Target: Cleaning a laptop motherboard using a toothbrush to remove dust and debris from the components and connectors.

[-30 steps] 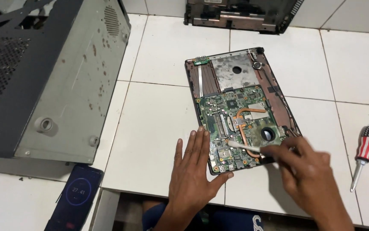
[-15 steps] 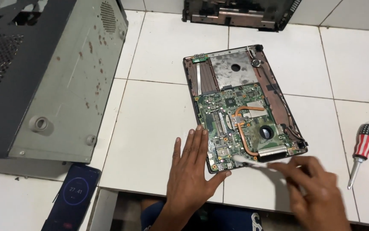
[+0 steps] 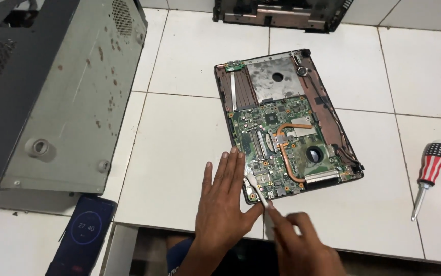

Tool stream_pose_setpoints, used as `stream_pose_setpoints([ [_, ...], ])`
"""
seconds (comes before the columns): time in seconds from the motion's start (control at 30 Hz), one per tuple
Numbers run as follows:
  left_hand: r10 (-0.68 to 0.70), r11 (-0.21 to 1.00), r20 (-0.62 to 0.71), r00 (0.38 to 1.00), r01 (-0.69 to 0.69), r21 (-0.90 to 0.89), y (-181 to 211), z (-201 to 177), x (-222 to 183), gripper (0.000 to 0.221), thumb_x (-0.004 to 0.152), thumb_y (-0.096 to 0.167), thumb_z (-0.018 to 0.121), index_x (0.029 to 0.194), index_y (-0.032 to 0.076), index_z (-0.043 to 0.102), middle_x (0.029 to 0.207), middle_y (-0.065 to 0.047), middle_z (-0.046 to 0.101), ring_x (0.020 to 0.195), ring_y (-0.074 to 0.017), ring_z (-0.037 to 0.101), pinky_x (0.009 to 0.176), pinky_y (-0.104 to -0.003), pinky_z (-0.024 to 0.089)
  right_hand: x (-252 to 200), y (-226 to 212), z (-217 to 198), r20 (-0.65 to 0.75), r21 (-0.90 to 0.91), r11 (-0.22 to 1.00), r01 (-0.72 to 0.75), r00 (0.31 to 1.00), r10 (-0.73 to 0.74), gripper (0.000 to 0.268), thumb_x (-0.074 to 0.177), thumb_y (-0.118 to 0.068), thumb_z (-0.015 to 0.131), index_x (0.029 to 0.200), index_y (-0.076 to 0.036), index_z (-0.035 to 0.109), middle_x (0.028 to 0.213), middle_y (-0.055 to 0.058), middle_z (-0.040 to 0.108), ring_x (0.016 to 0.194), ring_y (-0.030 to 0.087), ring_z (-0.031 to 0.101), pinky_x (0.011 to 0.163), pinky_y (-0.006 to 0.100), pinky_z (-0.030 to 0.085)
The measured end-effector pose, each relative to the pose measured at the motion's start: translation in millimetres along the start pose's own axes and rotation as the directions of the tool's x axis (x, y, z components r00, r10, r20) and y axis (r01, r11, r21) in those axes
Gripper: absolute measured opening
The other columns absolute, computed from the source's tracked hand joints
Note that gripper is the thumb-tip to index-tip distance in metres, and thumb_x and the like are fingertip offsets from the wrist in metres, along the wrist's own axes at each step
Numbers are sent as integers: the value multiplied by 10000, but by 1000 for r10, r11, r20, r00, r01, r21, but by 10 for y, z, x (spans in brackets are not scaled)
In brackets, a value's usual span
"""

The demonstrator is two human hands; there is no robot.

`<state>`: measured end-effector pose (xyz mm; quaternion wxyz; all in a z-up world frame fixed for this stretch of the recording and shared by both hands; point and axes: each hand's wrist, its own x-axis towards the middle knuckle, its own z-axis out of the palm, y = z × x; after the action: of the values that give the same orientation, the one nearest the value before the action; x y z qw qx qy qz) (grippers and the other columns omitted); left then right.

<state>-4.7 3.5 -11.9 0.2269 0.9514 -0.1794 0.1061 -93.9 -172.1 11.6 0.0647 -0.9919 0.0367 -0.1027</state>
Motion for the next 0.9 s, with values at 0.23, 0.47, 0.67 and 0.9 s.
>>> stream_pose_setpoints([
  [0.23, 8, 993, -52, 999, -14, -115, -3, -57, 37, 1031, 911, 556, 757, 1646, 29, 263, 1746, -130, 246, 1612, -298, 240, 1307, -508, 110, -107, 217, 13, -197, -11, 965, 261, 946, -258, 439, 878, -271, 696, 1287, -432, 684, 884, -196, 599, 489, 54, 557, 346, 278, 400],
  [0.47, 85, 984, -157, 984, -107, -141, -7, -12, -55, 764, 982, 522, 706, 1622, 228, 410, 1721, -208, 297, 1592, -413, 326, 1293, -599, 184, 242, 611, -389, -148, 185, 983, 7, 989, 20, 443, 964, -150, 697, 1336, -387, 732, 1087, -149, 703, 906, 77, 689, 707, 275, 527],
  [0.67, 68, 984, -153, 986, -91, -150, 6, -2, -62, 756, 980, 496, 718, 1613, 207, 423, 1718, -206, 294, 1593, -401, 302, 1289, -591, 168, 354, 650, -272, 104, 271, 962, -38, 995, 10, 649, 817, -99, 605, 1384, -409, 656, 1153, -91, 687, 969, 175, 750, 776, 382, 576],
  [0.9, 78, 978, -189, 979, -112, -176, 36, -9, -95, 708, 976, 497, 718, 1581, 218, 478, 1702, -210, 326, 1578, -417, 327, 1278, -605, 186, 462, 425, -273, -31, 208, 961, 181, 983, -179, 511, 935, -180, 650, 1418, -346, 624, 1011, -15, 659, 656, 279, 709, 543, 479, 611],
])
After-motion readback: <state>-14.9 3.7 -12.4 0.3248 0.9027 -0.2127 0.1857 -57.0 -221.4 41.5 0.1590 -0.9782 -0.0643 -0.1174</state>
